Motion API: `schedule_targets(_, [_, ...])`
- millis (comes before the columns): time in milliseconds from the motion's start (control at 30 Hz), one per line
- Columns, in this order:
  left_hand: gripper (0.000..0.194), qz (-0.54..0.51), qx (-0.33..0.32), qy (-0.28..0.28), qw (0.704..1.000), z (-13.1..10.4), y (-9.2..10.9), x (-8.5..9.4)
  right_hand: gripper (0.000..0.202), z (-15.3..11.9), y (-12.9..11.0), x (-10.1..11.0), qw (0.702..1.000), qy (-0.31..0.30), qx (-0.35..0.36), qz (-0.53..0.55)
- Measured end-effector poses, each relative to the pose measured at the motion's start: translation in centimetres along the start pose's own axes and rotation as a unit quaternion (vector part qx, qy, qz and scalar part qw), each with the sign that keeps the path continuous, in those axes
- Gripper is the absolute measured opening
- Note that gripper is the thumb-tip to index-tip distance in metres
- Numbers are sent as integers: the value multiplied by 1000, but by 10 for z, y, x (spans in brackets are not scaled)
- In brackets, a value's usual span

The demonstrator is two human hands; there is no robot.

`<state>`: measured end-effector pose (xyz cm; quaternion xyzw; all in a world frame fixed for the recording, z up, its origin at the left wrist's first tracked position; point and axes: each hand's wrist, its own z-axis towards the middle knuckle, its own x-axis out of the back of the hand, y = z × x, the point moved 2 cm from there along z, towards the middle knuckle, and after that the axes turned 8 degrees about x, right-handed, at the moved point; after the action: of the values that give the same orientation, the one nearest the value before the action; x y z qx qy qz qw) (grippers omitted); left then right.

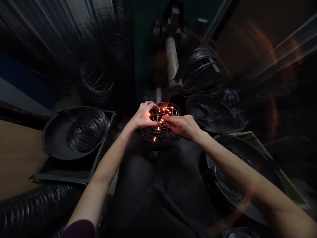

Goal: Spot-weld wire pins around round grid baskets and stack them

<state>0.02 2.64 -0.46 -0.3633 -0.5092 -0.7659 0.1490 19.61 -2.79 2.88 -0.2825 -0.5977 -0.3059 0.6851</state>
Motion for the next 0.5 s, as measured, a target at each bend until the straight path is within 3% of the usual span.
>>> schedule_targets(100, [58, -9, 8, 4, 1000, 1, 2, 3, 33, -7, -2, -3, 999, 26, -23, 38])
schedule_targets(300, [63, 1, 37, 11, 999, 17, -2, 3, 19, -6, 9, -11, 985, 138, -96, 28])
schedule_targets(500, [61, 7, 23, 9, 1000, 34, -11, 7, 16, 5, 25, -16, 977, 172, -98, 72])
